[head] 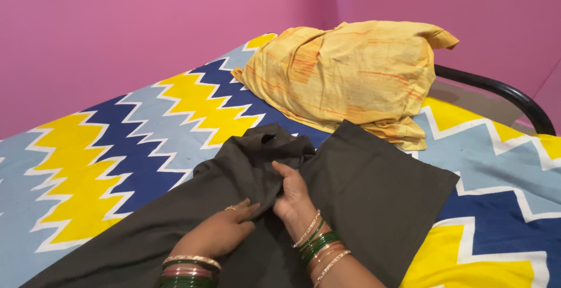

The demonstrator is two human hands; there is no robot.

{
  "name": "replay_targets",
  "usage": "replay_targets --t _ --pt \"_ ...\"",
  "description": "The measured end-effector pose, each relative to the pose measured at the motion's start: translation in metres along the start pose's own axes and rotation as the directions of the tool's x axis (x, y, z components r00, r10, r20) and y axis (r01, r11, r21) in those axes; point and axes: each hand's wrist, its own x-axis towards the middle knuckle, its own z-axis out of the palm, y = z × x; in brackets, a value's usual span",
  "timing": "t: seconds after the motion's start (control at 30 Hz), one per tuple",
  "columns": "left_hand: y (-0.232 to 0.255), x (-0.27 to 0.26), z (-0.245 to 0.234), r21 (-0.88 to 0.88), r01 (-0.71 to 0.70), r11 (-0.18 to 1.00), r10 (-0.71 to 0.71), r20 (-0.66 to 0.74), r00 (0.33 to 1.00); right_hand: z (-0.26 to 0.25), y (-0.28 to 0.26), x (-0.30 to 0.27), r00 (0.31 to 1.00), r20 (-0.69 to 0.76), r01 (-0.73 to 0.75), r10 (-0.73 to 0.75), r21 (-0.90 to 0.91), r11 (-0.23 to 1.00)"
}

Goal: The person folds a pair of trousers by smoothing them on a bed, folding the legs together, and then folding them into thirds before placing them in a basket.

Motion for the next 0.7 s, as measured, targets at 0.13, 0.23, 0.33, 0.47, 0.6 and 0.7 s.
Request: replay_targets --t 0.13,0.23,0.33,0.47,0.6,0.7 --pt "0.013 0.005 -0.007 0.038 -0.066 0.997 0.072 -0.167 0.983 0.0 0.0 -0.002 0.985 -0.109 0.121 -0.133 -0.104 0.987" --pt "0.022 0.038 -0.013 -0.046 -0.012 0.999 -0.01 -0.436 0.9 0.002 -0.001 -0.001 0.979 -0.172 0.085 -0.106 -0.122 0.989" --pt "0.026 0.087 -0.024 -0.006 -0.235 0.972 0.193 -0.548 0.814 0.002 -0.005 -0.003 0.964 -0.203 0.128 -0.171 -0.211 0.969" --pt "0.028 0.132 -0.034 -0.013 -0.109 0.994 0.081 -0.586 0.806 0.011 -0.018 -0.014 0.954 -0.201 0.225 -0.223 -0.012 0.974" --pt "0.034 0.141 -0.025 0.035 0.17 0.985 -0.145 -0.379 0.914 0.023 -0.038 -0.029 0.961 -0.24 0.166 -0.137 0.106 0.98" --pt "0.036 0.147 -0.024 0.222 0.33 0.917 -0.195 -0.471 0.86 0.024 -0.039 -0.032 0.911 -0.289 0.299 -0.295 -0.033 0.954"
